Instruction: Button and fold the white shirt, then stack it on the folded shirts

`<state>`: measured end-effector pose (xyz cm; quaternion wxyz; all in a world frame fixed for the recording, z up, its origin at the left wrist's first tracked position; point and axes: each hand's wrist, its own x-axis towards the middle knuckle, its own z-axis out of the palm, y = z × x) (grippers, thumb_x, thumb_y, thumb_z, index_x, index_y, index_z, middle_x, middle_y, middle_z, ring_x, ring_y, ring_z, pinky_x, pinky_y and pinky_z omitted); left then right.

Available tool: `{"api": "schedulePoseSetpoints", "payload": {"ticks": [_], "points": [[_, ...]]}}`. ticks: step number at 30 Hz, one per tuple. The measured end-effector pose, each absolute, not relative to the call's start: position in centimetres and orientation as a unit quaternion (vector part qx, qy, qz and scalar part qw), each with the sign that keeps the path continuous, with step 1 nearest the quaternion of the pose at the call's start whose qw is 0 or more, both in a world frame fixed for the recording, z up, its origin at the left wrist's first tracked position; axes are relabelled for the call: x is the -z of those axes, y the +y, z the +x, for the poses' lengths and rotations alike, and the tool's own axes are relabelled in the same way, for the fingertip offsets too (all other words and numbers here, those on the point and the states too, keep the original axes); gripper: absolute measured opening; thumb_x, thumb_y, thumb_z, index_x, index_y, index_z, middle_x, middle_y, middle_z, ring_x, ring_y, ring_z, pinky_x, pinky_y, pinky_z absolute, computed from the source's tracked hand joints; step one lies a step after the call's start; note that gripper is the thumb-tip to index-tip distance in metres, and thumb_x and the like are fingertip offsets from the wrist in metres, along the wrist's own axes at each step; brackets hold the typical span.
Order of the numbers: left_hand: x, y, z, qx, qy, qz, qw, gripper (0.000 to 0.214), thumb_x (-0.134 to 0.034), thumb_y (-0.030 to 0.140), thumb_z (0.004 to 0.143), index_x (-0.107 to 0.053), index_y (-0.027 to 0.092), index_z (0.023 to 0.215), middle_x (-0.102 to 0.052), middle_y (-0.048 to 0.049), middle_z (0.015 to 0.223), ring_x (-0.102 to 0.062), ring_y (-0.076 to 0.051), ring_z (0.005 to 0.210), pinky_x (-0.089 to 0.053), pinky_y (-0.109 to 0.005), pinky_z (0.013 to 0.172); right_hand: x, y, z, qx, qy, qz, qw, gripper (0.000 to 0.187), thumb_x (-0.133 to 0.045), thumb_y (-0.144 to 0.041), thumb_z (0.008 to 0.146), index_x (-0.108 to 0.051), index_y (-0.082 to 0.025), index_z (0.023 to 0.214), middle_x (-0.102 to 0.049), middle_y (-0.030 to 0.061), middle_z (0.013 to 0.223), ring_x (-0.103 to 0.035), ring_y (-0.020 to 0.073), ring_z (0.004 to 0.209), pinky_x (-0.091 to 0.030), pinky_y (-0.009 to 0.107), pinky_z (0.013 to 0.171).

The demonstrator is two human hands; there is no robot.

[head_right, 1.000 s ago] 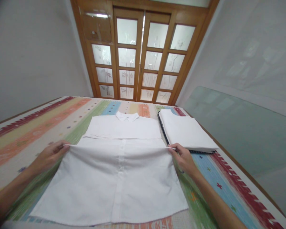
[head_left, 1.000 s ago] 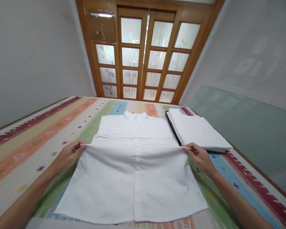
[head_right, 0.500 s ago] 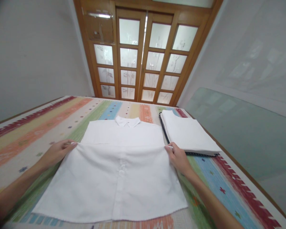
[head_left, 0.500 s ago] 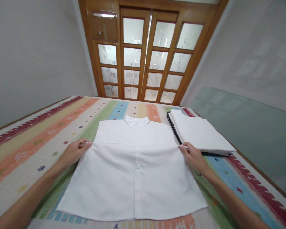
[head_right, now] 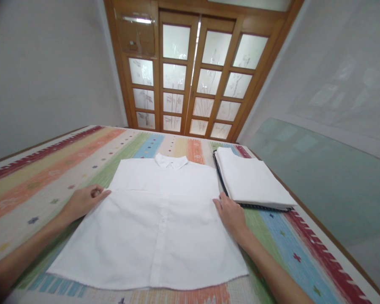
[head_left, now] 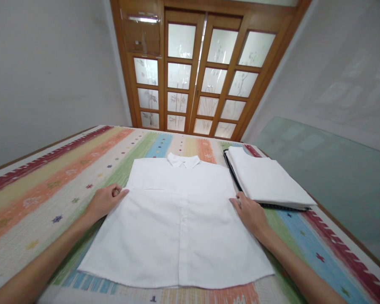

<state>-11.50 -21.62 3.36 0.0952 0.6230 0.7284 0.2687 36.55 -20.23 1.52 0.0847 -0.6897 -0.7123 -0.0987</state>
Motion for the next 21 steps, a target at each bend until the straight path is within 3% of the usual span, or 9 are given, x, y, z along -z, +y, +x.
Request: {"api": "schedulePoseSetpoints", "payload": {"ticks": [4, 6, 10, 14, 17, 21], "points": [[-3.7, -22.4, -11.9, -0.263, 0.742, 0.610, 0.089, 0.039, -0.055, 0.060, 0.069, -0.056, 0.021, 0.064, -0.060, -0.0018, 0.056, -0.056, -0.019, 0.056, -0.034, -0.026, 0.054, -1.7, -20.6, 37.1, 0.098, -0.712, -0.679, 0.147, 0.028, -0.045, -0.042, 0.093, -0.051, -0.018, 0.105, -0.068, 0.0125, 0.093, -0.065, 0.0237, 0.072, -0.037, 0.029, 0.057], [-4.3, -23.1, -12.0, -0.251, 0.750, 0.600, 0.117, 0.040, -0.057, 0.061, 0.067, -0.057, 0.021, 0.063, -0.061, -0.0023, 0.056, -0.057, -0.020, 0.055, -0.036, -0.026, 0.052, -2.0, -20.9, 37.8, 0.054, -0.715, -0.676, 0.169, 0.030, -0.047, -0.045, 0.091, -0.051, -0.018, 0.103, -0.067, 0.0093, 0.083, -0.063, 0.0228, 0.067, -0.037, 0.029, 0.057], [-5.1, -24.8, -12.4, -0.225, 0.752, 0.566, 0.250, 0.041, -0.065, 0.062, 0.060, -0.057, 0.022, 0.056, -0.059, -0.0019, 0.048, -0.056, -0.020, 0.043, -0.039, -0.027, 0.045, -2.5, -22.0, 39.6, -0.113, -0.730, -0.644, 0.198, 0.031, -0.052, -0.050, 0.084, -0.052, -0.021, 0.096, -0.056, -0.0022, 0.056, -0.054, 0.0187, 0.052, -0.036, 0.029, 0.054], [-5.2, -26.0, -12.6, -0.257, 0.727, 0.525, 0.360, 0.040, -0.076, 0.057, 0.051, -0.057, 0.021, 0.052, -0.060, -0.0027, 0.048, -0.059, -0.021, 0.046, -0.044, -0.028, 0.045, -2.3, -22.9, 41.0, -0.286, -0.694, -0.618, 0.234, 0.040, -0.058, -0.054, 0.078, -0.050, -0.023, 0.102, -0.055, -0.0047, 0.059, -0.052, 0.0159, 0.049, -0.038, 0.027, 0.047], [-5.4, -26.3, -12.5, -0.242, 0.707, 0.521, 0.412, 0.042, -0.076, 0.058, 0.052, -0.058, 0.020, 0.052, -0.054, -0.0009, 0.042, -0.052, -0.017, 0.039, -0.039, -0.025, 0.040, -1.8, -23.1, 41.4, -0.384, -0.625, -0.629, 0.258, 0.049, -0.062, -0.057, 0.074, -0.046, -0.023, 0.105, -0.053, -0.0057, 0.062, -0.049, 0.0133, 0.044, -0.034, 0.024, 0.039], [-5.8, -26.3, -12.3, -0.242, 0.686, 0.519, 0.450, 0.049, -0.073, 0.064, 0.055, -0.055, 0.019, 0.052, -0.048, 0.0012, 0.041, -0.042, -0.011, 0.036, -0.028, -0.021, 0.035, -1.8, -23.1, 41.5, -0.427, -0.616, -0.606, 0.265, 0.052, -0.070, -0.053, 0.069, -0.050, -0.021, 0.104, -0.047, -0.0086, 0.057, -0.045, 0.0109, 0.045, -0.030, 0.022, 0.040]]}}
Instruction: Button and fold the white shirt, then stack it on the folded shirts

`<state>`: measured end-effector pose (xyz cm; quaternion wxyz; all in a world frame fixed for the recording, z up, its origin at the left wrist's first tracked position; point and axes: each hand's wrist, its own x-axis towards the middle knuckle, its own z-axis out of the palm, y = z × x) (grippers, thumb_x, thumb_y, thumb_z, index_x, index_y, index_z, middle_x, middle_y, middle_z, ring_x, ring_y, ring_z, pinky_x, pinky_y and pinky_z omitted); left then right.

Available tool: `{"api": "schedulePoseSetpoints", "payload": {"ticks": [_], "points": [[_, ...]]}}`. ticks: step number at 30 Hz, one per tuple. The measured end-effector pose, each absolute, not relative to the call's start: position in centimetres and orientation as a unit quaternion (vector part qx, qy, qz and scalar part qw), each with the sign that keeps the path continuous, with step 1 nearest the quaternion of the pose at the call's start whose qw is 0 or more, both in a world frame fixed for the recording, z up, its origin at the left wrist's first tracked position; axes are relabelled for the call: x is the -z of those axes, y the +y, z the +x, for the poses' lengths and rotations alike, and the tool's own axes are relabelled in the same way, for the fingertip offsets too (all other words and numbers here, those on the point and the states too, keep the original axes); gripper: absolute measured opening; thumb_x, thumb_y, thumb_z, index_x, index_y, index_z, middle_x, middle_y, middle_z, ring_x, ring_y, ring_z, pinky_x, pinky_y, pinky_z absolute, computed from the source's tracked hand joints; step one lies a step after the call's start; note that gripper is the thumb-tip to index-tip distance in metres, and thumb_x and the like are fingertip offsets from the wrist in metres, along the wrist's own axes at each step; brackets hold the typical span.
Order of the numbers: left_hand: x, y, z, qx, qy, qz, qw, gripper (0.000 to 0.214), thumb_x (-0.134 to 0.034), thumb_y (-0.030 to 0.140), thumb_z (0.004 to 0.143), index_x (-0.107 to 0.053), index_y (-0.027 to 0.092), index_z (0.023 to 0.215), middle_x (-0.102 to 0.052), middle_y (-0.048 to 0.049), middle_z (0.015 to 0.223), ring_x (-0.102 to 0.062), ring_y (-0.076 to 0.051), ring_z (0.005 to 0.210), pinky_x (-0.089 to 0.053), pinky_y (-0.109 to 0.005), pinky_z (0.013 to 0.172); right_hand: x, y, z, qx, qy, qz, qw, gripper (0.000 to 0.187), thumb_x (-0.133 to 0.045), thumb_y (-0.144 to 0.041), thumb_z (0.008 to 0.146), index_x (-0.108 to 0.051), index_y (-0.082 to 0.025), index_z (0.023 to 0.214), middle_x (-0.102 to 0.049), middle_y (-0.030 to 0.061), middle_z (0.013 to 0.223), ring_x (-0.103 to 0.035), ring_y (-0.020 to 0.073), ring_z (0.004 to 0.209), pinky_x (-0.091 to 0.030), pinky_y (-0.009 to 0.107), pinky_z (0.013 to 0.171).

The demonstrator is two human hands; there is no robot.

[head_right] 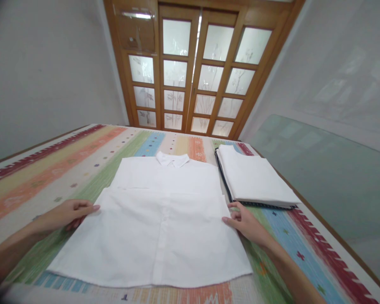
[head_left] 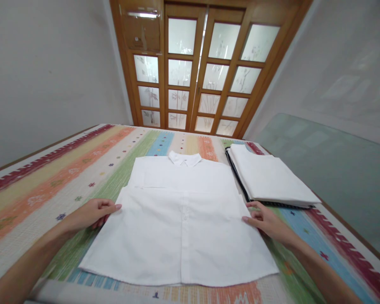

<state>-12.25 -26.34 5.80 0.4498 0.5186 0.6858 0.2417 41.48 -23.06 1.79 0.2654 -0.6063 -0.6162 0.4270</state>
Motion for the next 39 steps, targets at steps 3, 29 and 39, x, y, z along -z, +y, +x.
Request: {"api": "schedulePoseSetpoints", "payload": {"ticks": [3, 29, 39], "points": [[-5.9, -26.3, -12.1, -0.232, 0.673, 0.510, 0.483, 0.054, -0.071, 0.069, 0.055, -0.050, 0.019, 0.052, -0.045, 0.0025, 0.044, -0.039, -0.010, 0.037, -0.027, -0.021, 0.034, -2.5, -23.1, 41.3, -0.445, -0.610, -0.592, 0.283, 0.059, -0.073, -0.050, 0.067, -0.051, -0.019, 0.112, -0.049, -0.0080, 0.059, -0.047, 0.0110, 0.049, -0.032, 0.022, 0.044], [-5.8, -25.9, -11.3, -0.493, 0.577, 0.349, 0.550, 0.032, -0.078, 0.032, 0.064, -0.060, 0.017, 0.087, -0.073, -0.0068, 0.082, -0.071, -0.022, 0.069, -0.058, -0.028, 0.059, -4.5, -22.4, 41.4, -0.484, -0.619, -0.556, 0.273, 0.053, -0.081, -0.054, 0.058, -0.075, -0.016, 0.093, -0.070, 0.0062, 0.077, -0.062, 0.0184, 0.070, -0.049, 0.029, 0.062], [-5.2, -22.4, -11.2, -0.556, 0.574, 0.331, 0.502, 0.023, -0.074, 0.023, 0.069, -0.060, 0.015, 0.085, -0.068, -0.0017, 0.067, -0.064, -0.014, 0.053, -0.051, -0.021, 0.048, -4.7, -18.2, 40.7, -0.390, -0.588, -0.575, 0.415, 0.062, -0.079, -0.056, 0.058, -0.072, -0.013, 0.103, -0.067, 0.0054, 0.074, -0.057, 0.0162, 0.064, -0.045, 0.027, 0.057]]}}
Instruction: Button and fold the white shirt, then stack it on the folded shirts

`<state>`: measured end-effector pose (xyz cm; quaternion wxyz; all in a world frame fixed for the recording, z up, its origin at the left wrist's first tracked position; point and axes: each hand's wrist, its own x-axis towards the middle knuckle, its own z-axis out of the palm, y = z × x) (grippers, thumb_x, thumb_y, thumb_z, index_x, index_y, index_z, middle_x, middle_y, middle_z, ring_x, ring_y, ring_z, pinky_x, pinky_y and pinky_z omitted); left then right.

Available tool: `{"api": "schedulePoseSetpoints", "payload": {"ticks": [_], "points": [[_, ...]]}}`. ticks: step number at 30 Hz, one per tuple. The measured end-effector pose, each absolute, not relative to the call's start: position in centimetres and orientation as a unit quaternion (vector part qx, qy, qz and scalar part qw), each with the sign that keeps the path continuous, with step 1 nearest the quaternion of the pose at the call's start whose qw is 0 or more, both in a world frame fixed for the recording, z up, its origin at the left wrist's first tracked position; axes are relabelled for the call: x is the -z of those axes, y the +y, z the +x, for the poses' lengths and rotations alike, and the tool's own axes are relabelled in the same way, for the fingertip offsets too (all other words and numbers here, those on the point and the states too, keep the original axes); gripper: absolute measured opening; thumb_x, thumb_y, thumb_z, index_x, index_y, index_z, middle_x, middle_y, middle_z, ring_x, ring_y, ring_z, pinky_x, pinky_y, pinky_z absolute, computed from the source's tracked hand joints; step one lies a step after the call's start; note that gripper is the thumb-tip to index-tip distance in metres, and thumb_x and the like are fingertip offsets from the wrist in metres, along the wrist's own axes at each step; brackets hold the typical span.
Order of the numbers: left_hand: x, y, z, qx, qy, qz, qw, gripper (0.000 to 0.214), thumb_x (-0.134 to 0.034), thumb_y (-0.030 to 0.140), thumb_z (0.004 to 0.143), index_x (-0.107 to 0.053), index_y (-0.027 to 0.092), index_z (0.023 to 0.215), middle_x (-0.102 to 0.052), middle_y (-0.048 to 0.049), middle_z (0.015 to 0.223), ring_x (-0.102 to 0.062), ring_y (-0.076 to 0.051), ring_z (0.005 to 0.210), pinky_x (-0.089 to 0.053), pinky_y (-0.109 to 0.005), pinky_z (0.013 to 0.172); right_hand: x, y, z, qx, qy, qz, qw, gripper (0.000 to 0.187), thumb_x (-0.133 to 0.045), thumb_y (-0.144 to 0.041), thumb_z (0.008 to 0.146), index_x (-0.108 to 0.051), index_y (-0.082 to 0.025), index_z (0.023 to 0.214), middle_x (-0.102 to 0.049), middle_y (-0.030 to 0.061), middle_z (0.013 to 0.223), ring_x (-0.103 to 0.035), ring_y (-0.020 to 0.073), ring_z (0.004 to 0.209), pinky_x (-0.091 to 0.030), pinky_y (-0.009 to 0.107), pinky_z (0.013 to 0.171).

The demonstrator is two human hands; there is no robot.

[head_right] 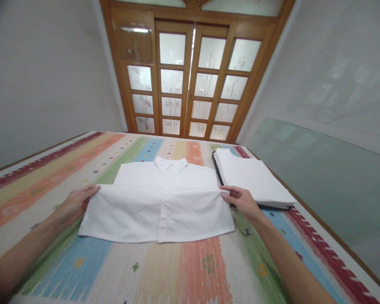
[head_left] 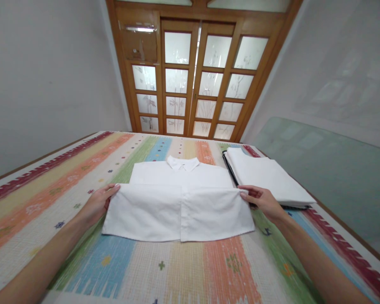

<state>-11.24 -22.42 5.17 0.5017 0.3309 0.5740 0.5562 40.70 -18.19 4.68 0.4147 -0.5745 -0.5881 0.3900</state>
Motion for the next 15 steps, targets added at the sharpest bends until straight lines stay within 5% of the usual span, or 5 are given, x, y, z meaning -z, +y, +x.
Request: {"api": "schedulePoseSetpoints", "payload": {"ticks": [4, 8, 12, 15], "points": [[-5.0, -20.0, -10.5, -0.561, 0.624, 0.322, 0.438, 0.025, -0.073, 0.022, 0.069, -0.059, 0.015, 0.088, -0.064, 0.0001, 0.058, -0.058, -0.014, 0.044, -0.044, -0.020, 0.039, -4.6, -16.0, 39.2, -0.299, -0.594, -0.598, 0.446, 0.054, -0.076, -0.048, 0.059, -0.071, -0.013, 0.101, -0.065, 0.0048, 0.077, -0.058, 0.0169, 0.070, -0.045, 0.028, 0.063], [-5.1, -19.2, -10.1, -0.515, 0.689, 0.342, 0.379, 0.036, -0.071, 0.024, 0.070, -0.058, 0.013, 0.101, -0.063, -0.0002, 0.056, -0.057, -0.015, 0.042, -0.040, -0.020, 0.039, -4.6, -15.6, 38.1, -0.282, -0.592, -0.636, 0.407, 0.058, -0.067, -0.039, 0.070, -0.061, -0.016, 0.123, -0.065, 0.0043, 0.082, -0.060, 0.0179, 0.074, -0.046, 0.028, 0.067], [-5.1, -20.4, -11.3, -0.467, 0.681, 0.394, 0.405, 0.071, -0.075, 0.031, 0.065, -0.047, 0.015, 0.128, -0.065, -0.0004, 0.064, -0.061, -0.017, 0.052, -0.044, -0.022, 0.045, -5.1, -17.2, 38.6, -0.336, -0.660, -0.598, 0.306, 0.081, -0.067, -0.033, 0.071, -0.037, -0.020, 0.145, -0.065, 0.0005, 0.082, -0.056, 0.0149, 0.063, -0.045, 0.026, 0.061], [-5.7, -22.0, -12.7, -0.418, 0.638, 0.476, 0.439, 0.092, -0.079, 0.037, 0.059, -0.037, 0.020, 0.139, -0.058, 0.0058, 0.057, -0.059, -0.017, 0.053, -0.041, -0.021, 0.047, -5.9, -18.3, 39.3, -0.397, -0.695, -0.542, 0.257, 0.087, -0.070, -0.026, 0.066, -0.036, -0.020, 0.146, -0.064, -0.0006, 0.084, -0.052, 0.0123, 0.061, -0.040, 0.022, 0.054]]}}
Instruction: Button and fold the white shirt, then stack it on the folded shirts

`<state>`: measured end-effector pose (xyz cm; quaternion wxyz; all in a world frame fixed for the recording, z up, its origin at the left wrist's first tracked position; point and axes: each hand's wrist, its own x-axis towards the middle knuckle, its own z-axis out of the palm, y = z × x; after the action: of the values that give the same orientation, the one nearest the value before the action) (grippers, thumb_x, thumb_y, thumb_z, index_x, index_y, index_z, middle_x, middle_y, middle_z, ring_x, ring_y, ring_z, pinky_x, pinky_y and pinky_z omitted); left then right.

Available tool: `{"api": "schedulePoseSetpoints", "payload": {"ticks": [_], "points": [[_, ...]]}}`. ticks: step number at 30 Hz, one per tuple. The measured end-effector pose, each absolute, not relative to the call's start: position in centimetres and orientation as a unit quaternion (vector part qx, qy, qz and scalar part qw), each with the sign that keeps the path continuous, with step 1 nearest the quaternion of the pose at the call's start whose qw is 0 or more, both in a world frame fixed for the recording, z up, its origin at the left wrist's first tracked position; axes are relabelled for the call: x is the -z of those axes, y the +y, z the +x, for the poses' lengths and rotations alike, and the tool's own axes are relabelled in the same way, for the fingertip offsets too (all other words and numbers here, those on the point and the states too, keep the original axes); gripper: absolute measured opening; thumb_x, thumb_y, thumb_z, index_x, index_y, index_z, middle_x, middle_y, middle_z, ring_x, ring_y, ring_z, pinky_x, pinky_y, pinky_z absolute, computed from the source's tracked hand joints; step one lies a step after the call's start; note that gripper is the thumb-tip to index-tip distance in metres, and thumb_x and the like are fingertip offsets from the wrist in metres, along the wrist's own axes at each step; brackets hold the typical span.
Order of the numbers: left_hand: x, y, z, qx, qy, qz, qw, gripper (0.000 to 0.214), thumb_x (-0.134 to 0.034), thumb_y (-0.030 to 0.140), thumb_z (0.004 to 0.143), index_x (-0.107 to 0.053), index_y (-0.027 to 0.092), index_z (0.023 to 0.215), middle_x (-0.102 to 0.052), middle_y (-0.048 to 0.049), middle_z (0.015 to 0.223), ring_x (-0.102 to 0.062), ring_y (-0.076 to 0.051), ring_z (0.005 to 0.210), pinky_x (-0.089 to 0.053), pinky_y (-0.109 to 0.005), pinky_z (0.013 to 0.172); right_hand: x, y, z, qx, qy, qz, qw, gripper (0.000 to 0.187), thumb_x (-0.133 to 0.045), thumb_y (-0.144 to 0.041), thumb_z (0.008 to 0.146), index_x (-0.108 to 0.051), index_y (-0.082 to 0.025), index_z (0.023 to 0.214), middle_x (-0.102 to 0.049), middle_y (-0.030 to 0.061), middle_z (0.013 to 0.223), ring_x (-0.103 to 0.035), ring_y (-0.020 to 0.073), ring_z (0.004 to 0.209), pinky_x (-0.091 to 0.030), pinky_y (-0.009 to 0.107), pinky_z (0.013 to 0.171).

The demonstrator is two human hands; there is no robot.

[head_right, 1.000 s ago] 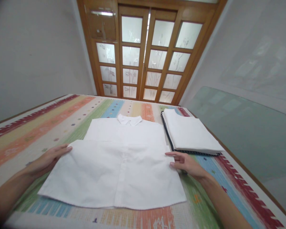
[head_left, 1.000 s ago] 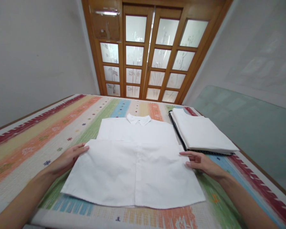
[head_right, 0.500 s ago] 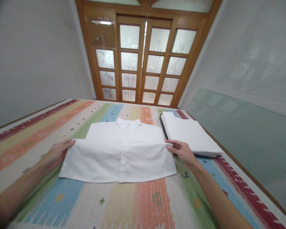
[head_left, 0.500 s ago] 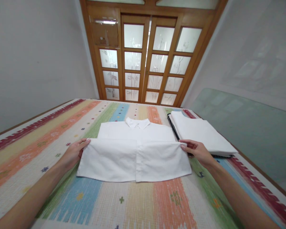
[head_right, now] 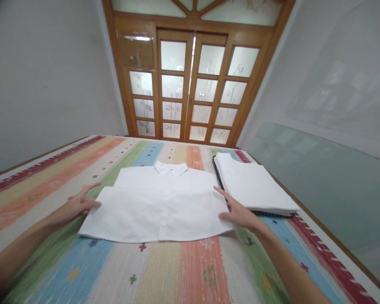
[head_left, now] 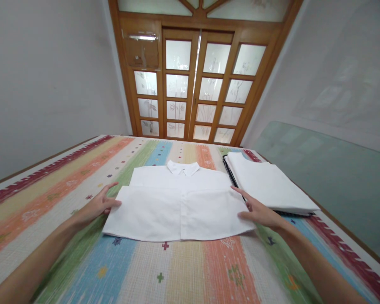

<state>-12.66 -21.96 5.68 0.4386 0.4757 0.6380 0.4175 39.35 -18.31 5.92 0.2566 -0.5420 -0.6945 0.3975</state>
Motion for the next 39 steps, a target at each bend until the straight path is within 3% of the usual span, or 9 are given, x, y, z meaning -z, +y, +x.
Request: {"api": "schedulePoseSetpoints", "payload": {"ticks": [3, 6, 11, 17, 23, 27, 34, 37, 39], "points": [[-6.6, -22.5, -13.4, -0.382, 0.616, 0.520, 0.452, 0.093, -0.079, 0.046, 0.059, -0.039, 0.021, 0.139, -0.056, 0.0060, 0.056, -0.057, -0.017, 0.053, -0.039, -0.021, 0.047, -6.8, -18.4, 39.6, -0.461, -0.670, -0.524, 0.256, 0.081, -0.072, -0.029, 0.066, -0.044, -0.017, 0.140, -0.060, -0.0031, 0.072, -0.052, 0.0120, 0.059, -0.037, 0.021, 0.051], [-6.9, -21.7, -13.2, -0.421, 0.601, 0.500, 0.461, 0.091, -0.080, 0.046, 0.058, -0.042, 0.021, 0.138, -0.065, 0.0004, 0.069, -0.063, -0.019, 0.060, -0.045, -0.023, 0.050, -7.0, -17.4, 39.1, -0.489, -0.612, -0.526, 0.332, 0.074, -0.077, -0.033, 0.064, -0.053, -0.016, 0.132, -0.064, -0.0006, 0.074, -0.056, 0.0134, 0.063, -0.042, 0.022, 0.055], [-6.1, -18.2, -12.2, -0.545, 0.576, 0.388, 0.469, 0.067, -0.079, 0.023, 0.059, -0.057, 0.018, 0.122, -0.069, -0.0038, 0.076, -0.064, -0.016, 0.061, -0.050, -0.023, 0.052, -6.0, -14.0, 37.4, -0.507, -0.451, -0.543, 0.494, 0.046, -0.078, -0.016, 0.057, -0.068, -0.017, 0.101, -0.068, 0.0022, 0.077, -0.060, 0.0129, 0.063, -0.048, 0.021, 0.056], [-5.4, -14.1, -10.7, -0.589, 0.601, 0.326, 0.431, 0.046, -0.069, 0.013, 0.067, -0.061, 0.012, 0.113, -0.065, -0.0017, 0.063, -0.057, -0.012, 0.047, -0.043, -0.018, 0.042, -6.0, -10.7, 35.1, -0.512, -0.314, -0.540, 0.589, 0.034, -0.061, -0.001, 0.064, -0.063, -0.017, 0.094, -0.065, -0.0006, 0.067, -0.059, 0.0101, 0.056, -0.049, 0.017, 0.048], [-5.5, -14.1, -10.6, -0.538, 0.624, 0.364, 0.433, 0.064, -0.067, 0.009, 0.065, -0.053, 0.016, 0.127, -0.062, 0.0012, 0.059, -0.058, -0.014, 0.046, -0.042, -0.018, 0.040, -6.4, -11.1, 34.8, -0.513, -0.379, -0.578, 0.509, 0.057, -0.063, -0.004, 0.068, -0.054, -0.023, 0.121, -0.064, -0.0013, 0.072, -0.061, 0.0140, 0.056, -0.051, 0.020, 0.042], [-5.9, -14.9, -11.4, -0.518, 0.604, 0.394, 0.460, 0.068, -0.067, 0.005, 0.063, -0.053, 0.020, 0.128, -0.063, 0.0017, 0.063, -0.057, -0.012, 0.046, -0.046, -0.019, 0.041, -5.8, -11.0, 35.5, -0.537, -0.398, -0.565, 0.484, 0.049, -0.065, -0.001, 0.065, -0.058, -0.020, 0.110, -0.065, 0.0000, 0.075, -0.063, 0.0149, 0.059, -0.056, 0.024, 0.046], [-5.7, -12.2, -10.4, -0.650, 0.529, 0.292, 0.461, 0.033, -0.064, -0.001, 0.070, -0.061, 0.012, 0.100, -0.066, -0.0037, 0.077, -0.065, -0.012, 0.061, -0.057, -0.021, 0.057, -4.8, -7.6, 34.4, -0.532, -0.306, -0.522, 0.592, 0.015, -0.058, -0.006, 0.075, -0.053, -0.020, 0.078, -0.065, 0.0019, 0.074, -0.067, 0.0137, 0.071, -0.060, 0.023, 0.067], [-5.4, -10.3, -9.4, -0.680, 0.533, 0.243, 0.441, 0.022, -0.057, -0.002, 0.076, -0.057, 0.011, 0.093, -0.063, -0.0034, 0.076, -0.066, -0.012, 0.066, -0.059, -0.022, 0.067, -4.5, -6.5, 33.5, -0.538, -0.298, -0.512, 0.600, 0.008, -0.056, -0.016, 0.080, -0.051, -0.021, 0.084, -0.067, 0.0051, 0.081, -0.069, 0.0158, 0.081, -0.059, 0.027, 0.077], [-5.1, -9.3, -8.8, -0.676, 0.550, 0.234, 0.430, 0.018, -0.051, 0.001, 0.081, -0.054, 0.010, 0.097, -0.063, -0.0044, 0.076, -0.068, -0.013, 0.069, -0.059, -0.025, 0.071, -3.9, -6.1, 33.0, -0.526, -0.299, -0.523, 0.600, 0.019, -0.057, -0.020, 0.080, -0.050, -0.021, 0.098, -0.068, 0.0053, 0.088, -0.069, 0.0155, 0.085, -0.057, 0.029, 0.081]]}}
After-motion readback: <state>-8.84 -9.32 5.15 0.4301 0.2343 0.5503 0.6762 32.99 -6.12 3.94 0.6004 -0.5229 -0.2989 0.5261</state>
